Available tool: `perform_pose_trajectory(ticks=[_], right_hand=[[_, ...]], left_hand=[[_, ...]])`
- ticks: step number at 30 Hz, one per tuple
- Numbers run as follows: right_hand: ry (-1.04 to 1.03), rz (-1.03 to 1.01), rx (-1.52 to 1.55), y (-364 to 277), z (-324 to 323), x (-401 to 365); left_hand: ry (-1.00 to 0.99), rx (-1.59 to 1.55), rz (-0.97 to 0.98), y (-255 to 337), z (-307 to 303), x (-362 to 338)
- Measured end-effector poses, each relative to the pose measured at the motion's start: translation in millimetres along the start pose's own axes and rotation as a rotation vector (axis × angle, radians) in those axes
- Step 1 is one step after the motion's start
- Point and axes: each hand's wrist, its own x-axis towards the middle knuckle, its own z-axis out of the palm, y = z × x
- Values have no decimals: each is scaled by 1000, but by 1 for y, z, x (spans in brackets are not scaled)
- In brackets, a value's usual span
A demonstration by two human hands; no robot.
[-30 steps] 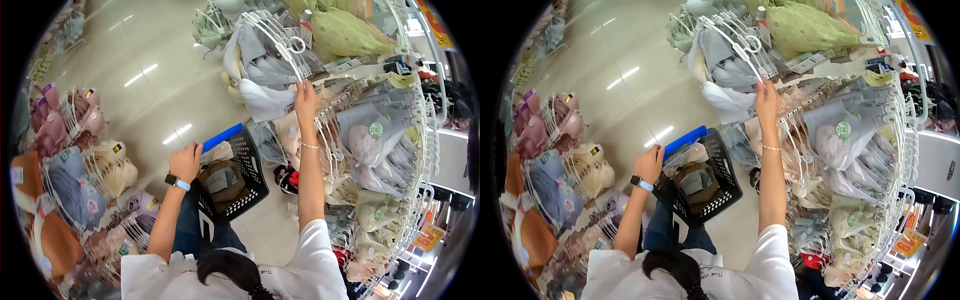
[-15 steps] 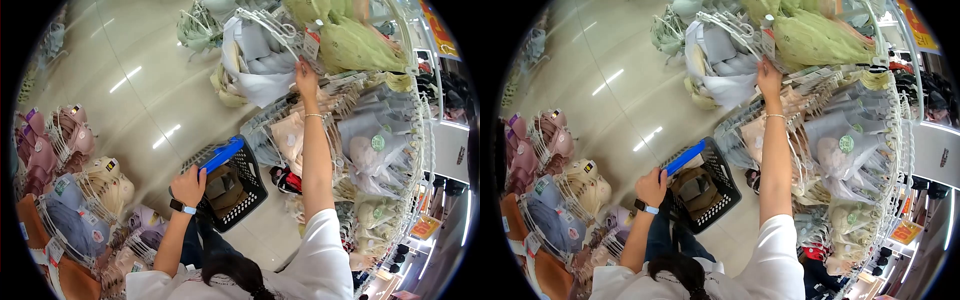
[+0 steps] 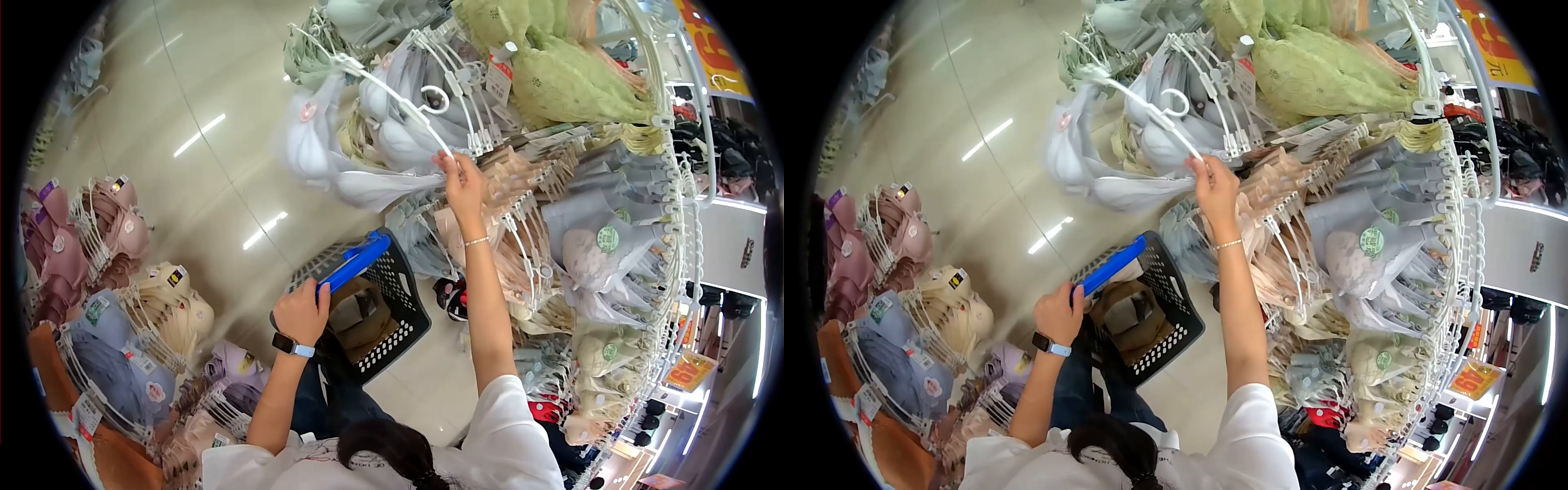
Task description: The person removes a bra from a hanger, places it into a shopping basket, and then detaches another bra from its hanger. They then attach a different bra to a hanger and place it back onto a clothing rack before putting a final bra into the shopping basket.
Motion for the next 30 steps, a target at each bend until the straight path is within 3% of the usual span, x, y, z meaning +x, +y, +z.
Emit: perform_pose_trajectory(ticks=[3,8,14,18,23,27,30], right_hand=[[52,-5,-237,15,-6,15],[229,-109,-153,28,-7,28],[200,133,-263,35,-14,39],[193,-8,-285,59,-12,51],[185,23,-522,77,-25,76],[173,129,-357,99,-33,105],[84,156,-529,104,-38,107]], left_hand=[[21,-3,6,0,2,-1],[14,-6,-19,2,2,-1],[5,21,-22,4,0,0],[23,8,-27,4,1,1],[1,-23,-66,6,0,1],[-13,-24,-87,7,-1,3],[5,-6,-94,7,3,1]])
